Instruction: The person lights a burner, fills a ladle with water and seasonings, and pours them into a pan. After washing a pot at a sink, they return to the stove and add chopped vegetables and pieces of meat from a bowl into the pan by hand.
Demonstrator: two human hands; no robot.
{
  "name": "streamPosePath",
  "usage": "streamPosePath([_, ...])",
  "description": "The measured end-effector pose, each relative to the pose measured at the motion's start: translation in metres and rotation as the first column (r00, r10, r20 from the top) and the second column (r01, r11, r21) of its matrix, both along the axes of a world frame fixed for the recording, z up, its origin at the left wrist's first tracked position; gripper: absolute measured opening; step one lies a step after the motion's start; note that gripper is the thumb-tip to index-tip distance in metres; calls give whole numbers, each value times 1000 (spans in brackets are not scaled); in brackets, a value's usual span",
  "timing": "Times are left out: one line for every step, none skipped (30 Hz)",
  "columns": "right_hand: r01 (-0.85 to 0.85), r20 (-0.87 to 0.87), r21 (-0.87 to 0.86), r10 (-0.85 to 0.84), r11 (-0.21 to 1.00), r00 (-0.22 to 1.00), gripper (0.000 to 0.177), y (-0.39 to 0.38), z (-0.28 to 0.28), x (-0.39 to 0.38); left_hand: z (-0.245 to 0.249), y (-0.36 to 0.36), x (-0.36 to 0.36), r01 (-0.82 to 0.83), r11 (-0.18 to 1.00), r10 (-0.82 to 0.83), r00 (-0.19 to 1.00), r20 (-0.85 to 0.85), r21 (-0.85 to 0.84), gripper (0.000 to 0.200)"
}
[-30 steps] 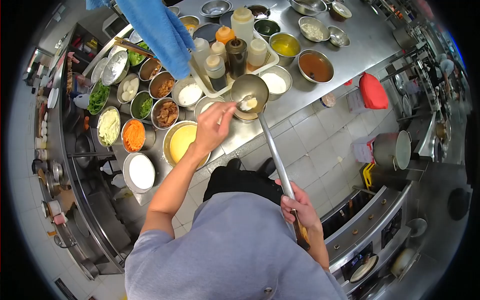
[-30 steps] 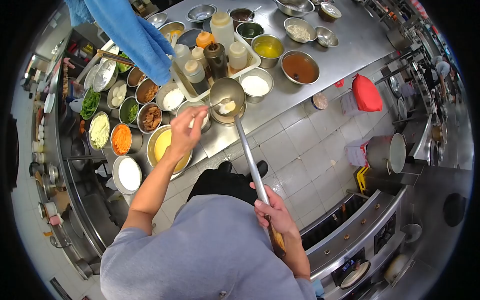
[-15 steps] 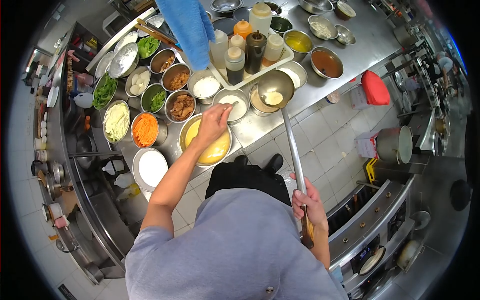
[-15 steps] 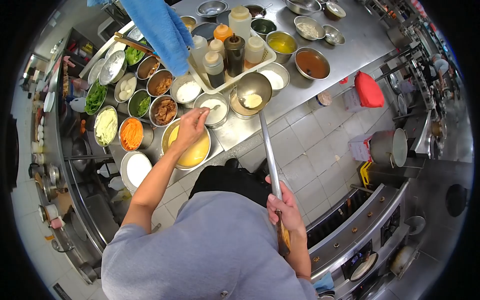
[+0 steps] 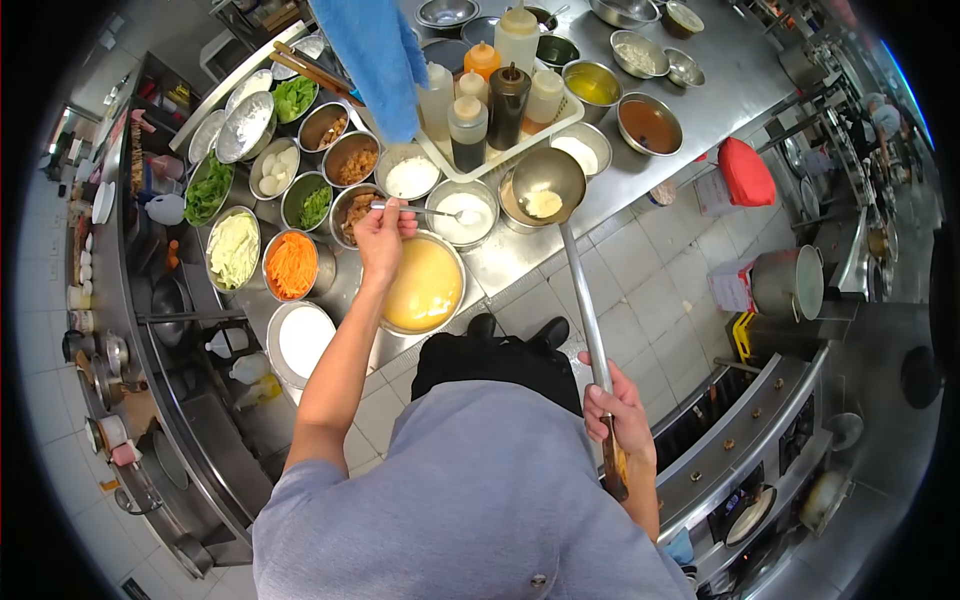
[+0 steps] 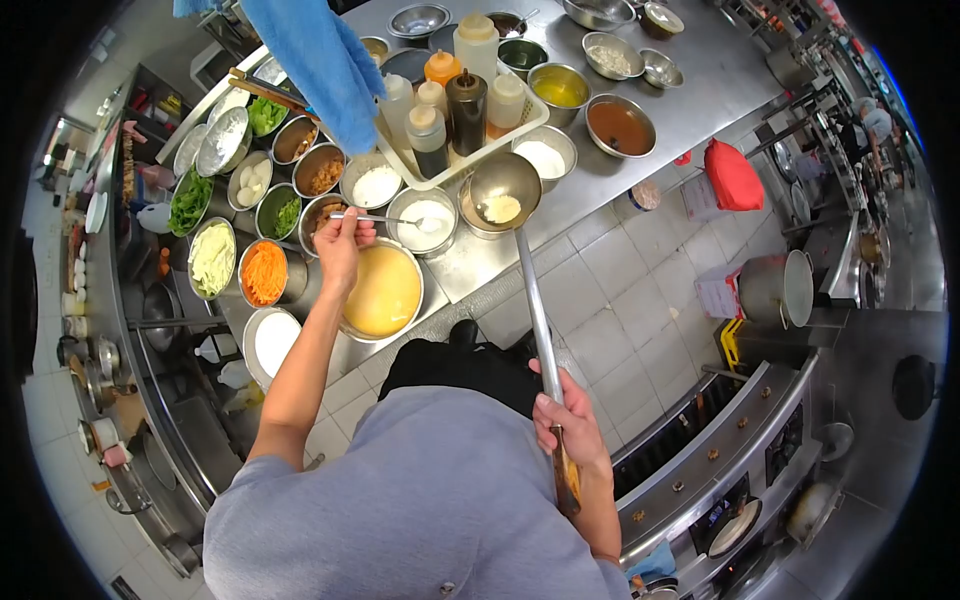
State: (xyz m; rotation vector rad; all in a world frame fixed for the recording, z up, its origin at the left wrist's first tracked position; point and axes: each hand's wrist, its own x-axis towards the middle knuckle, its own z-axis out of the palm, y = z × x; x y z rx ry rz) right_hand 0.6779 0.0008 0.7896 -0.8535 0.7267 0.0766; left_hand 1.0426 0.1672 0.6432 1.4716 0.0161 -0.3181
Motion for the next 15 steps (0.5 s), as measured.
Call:
streamPosePath([-12,-8,4,12,1000,1000,50,-2,1,0,8,1,1,-15,1000,15,1000,7,-21,30])
streamPosePath([-24,-15,9,24,1000,1000,50,-5,2,1,14,2,3,-29,999,30,999,14,-41,30])
streamPosePath([-43,-22,11,43,999,999,50,-7,4,3,22,2,4,-43,997,44,999,20,-61,30])
streamPosePath([-61,-27,14,61,998,998,50,-10,6,4,31,0,4,-61,994,66,996,53,-88,30])
streamPosePath([-79,-33,17,79,997,996,50,-12,7,6,41,-3,2,-50,996,58,993,99,-75,29])
streamPosePath([-101,-20,37,102,994,995,50,-15,8,8,52,-7,-1,-41,997,49,989,143,-60,29])
streamPosePath([-125,-8,58,126,990,992,50,-18,9,10,66,-13,-7,-33,998,40,982,186,-45,29])
streamPosePath([-150,4,80,150,985,989,49,-22,9,12,82,-20,-19,3,1000,-3,963,271,-1,26])
streamPosePath([-174,18,103,173,979,985,49,-27,8,13,94,-27,-29,29,994,-77,885,459,110,23])
streamPosePath([-199,32,125,196,972,980,49,-32,7,14,104,-34,-39,31,974,-166,770,616,224,20])
streamPosePath([-224,47,147,220,963,974,49,-38,6,15,112,-39,-47,9,942,-268,623,735,335,18])
streamPosePath([-240,54,150,235,959,971,50,-45,5,15,119,-43,-54,-20,936,-277,576,769,352,15])
streamPosePath([-256,60,153,249,954,967,50,-51,5,14,126,-47,-60,-48,929,-288,528,799,367,12])
streamPosePath([-270,66,157,263,950,963,50,-59,4,13,130,-52,-66,-76,921,-302,479,824,382,9])
streamPosePath([-262,59,148,256,954,965,51,-66,5,10,130,-55,-68,-120,910,-295,485,823,397,8])
